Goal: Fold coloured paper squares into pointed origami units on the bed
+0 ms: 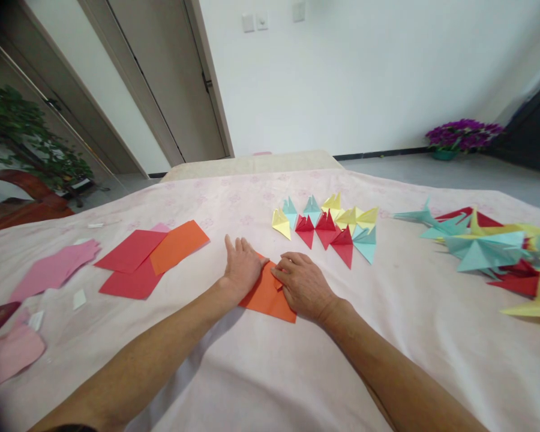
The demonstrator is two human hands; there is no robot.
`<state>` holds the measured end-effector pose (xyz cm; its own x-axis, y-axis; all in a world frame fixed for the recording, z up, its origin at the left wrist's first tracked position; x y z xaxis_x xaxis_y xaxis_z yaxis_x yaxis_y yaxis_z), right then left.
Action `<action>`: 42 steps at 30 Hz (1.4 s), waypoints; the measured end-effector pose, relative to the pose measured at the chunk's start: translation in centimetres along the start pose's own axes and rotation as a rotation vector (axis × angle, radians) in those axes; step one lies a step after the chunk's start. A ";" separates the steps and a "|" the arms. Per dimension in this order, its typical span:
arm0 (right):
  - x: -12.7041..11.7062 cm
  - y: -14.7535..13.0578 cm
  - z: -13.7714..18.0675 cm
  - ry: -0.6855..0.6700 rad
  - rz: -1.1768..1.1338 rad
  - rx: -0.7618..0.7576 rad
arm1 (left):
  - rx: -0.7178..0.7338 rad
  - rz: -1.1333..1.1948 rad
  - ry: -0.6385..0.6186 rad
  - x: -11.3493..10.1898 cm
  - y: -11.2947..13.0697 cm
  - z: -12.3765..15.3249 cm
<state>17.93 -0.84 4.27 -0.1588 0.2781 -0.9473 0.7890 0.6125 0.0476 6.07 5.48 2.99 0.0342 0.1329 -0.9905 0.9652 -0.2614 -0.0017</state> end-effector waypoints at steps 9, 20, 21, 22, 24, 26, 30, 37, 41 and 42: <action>-1.6 -0.6 0.4 -0.064 -0.008 -0.040 | -0.234 0.240 -0.119 2.5 -3.2 -2.0; 1.1 0.7 -2.6 -0.353 0.305 0.142 | -0.280 0.318 -0.178 3.9 -4.4 -3.5; 1.1 0.5 -2.4 -0.355 0.329 0.130 | -0.276 0.319 -0.176 4.0 -4.5 -3.6; 0.9 0.3 -2.1 -0.351 0.351 0.121 | -0.269 0.321 -0.175 4.0 -4.6 -3.6; 0.4 -0.2 -0.9 -0.341 0.388 0.095 | -0.257 0.330 -0.175 4.1 -5.0 -3.8; -0.3 -0.5 0.5 -0.332 0.410 0.072 | -0.243 0.345 -0.168 4.2 -5.4 -4.2; -1.6 -0.2 2.5 -0.361 0.394 0.063 | -0.176 0.432 -0.095 4.1 -6.4 -4.8; -4.8 2.0 -0.6 -0.247 0.118 0.215 | 0.142 0.609 0.042 1.7 -10.1 -2.6; -4.5 -0.5 -2.9 -0.263 -0.038 0.219 | 0.623 0.636 0.144 -0.8 -9.5 0.6; -3.8 -1.5 -3.0 -0.315 -0.052 0.199 | 0.705 0.597 0.132 -0.9 -9.1 1.1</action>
<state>15.57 -0.61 8.78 -0.0358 -0.0098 -0.9993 0.8895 0.4555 -0.0364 -3.02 6.63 3.78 0.5450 -0.1141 -0.8306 0.3996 -0.8356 0.3770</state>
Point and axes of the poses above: each hand's wrist, its own z-axis away from the middle knuckle, its own x-axis out of the palm, y = z × x, the point moved 6 cm from there along -z, towards the middle knuckle, and after that the axes turned 12 degrees about z, right-handed, at the moved point
